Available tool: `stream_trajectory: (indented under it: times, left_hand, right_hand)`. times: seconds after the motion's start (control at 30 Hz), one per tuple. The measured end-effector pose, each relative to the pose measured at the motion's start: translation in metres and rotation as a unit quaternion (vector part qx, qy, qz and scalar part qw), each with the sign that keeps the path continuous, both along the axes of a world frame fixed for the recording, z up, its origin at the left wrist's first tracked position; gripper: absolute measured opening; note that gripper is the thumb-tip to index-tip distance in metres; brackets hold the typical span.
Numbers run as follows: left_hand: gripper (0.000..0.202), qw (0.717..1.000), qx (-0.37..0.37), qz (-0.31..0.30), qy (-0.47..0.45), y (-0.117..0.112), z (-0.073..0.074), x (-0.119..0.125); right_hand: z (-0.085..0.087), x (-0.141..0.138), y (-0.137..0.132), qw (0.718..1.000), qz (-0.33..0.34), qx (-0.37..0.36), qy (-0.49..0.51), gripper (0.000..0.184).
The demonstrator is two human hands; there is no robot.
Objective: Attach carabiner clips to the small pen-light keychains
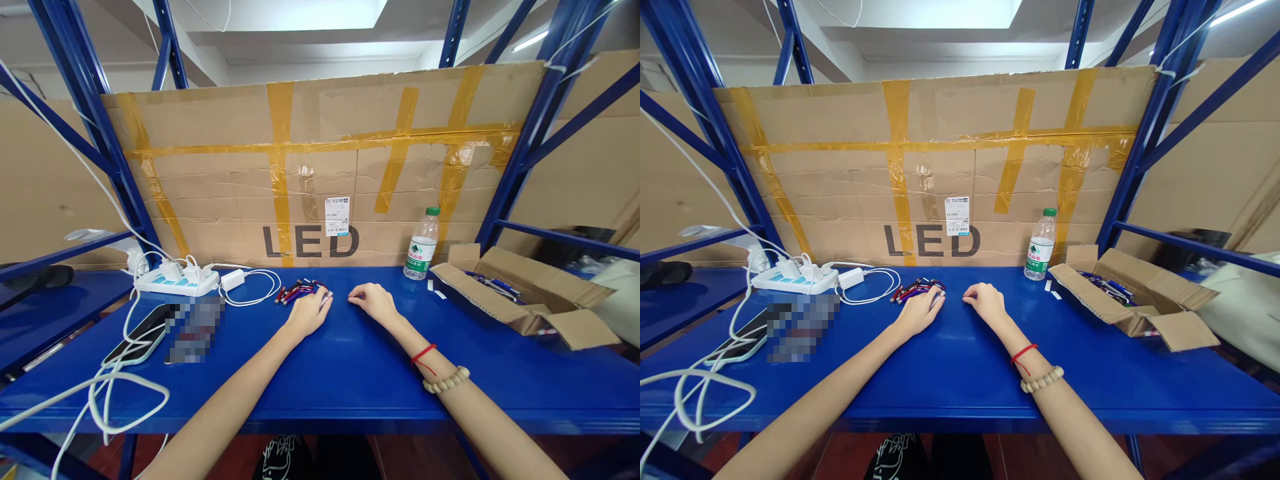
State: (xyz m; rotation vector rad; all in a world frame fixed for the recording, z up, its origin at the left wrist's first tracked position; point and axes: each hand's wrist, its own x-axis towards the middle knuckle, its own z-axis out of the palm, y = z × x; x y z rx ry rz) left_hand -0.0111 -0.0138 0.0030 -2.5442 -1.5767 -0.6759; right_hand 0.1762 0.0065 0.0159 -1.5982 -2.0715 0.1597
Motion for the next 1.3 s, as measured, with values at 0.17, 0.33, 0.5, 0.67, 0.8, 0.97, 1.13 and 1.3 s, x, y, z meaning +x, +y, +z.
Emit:
stream_trajectory:
  times: [0.17,0.33,0.5,0.67,0.8,0.97,1.13,1.3]
  left_hand:
    - [0.024,0.999,0.036,-0.001,-0.018,-0.001,0.001,0.001]
    - [0.019,0.998,0.061,-0.006,-0.033,0.0,0.0,0.001]
    - [0.022,0.996,0.067,-0.026,-0.044,-0.001,0.001,0.0]
    - [0.026,0.996,0.034,-0.063,-0.045,-0.001,0.002,-0.001]
    - [0.029,0.998,0.015,-0.047,-0.041,-0.001,0.002,0.0]
    - [0.029,0.996,0.028,0.002,-0.086,-0.001,0.001,0.0]
    - [0.026,0.995,0.046,0.017,-0.085,-0.001,0.002,-0.002]
    - [0.025,0.996,0.05,0.012,-0.073,-0.003,0.003,-0.001]
  right_hand:
    - [-0.003,0.005,0.004,0.997,-0.057,-0.008,-0.042,0.014]
    - [-0.007,0.005,0.006,0.998,-0.042,0.032,-0.027,0.019]
    - [-0.015,-0.016,0.004,0.963,0.195,-0.06,0.177,0.037]
    - [-0.024,-0.036,0.001,0.896,0.318,-0.09,0.296,0.026]
    - [-0.021,-0.033,0.0,0.927,0.278,-0.049,0.247,0.02]
    - [-0.006,-0.015,-0.002,0.991,0.1,0.063,0.068,0.019]
    - [0.004,0.005,0.001,0.998,-0.018,0.047,-0.044,0.018]
    - [0.006,0.011,0.001,0.995,-0.053,-0.033,-0.081,0.012]
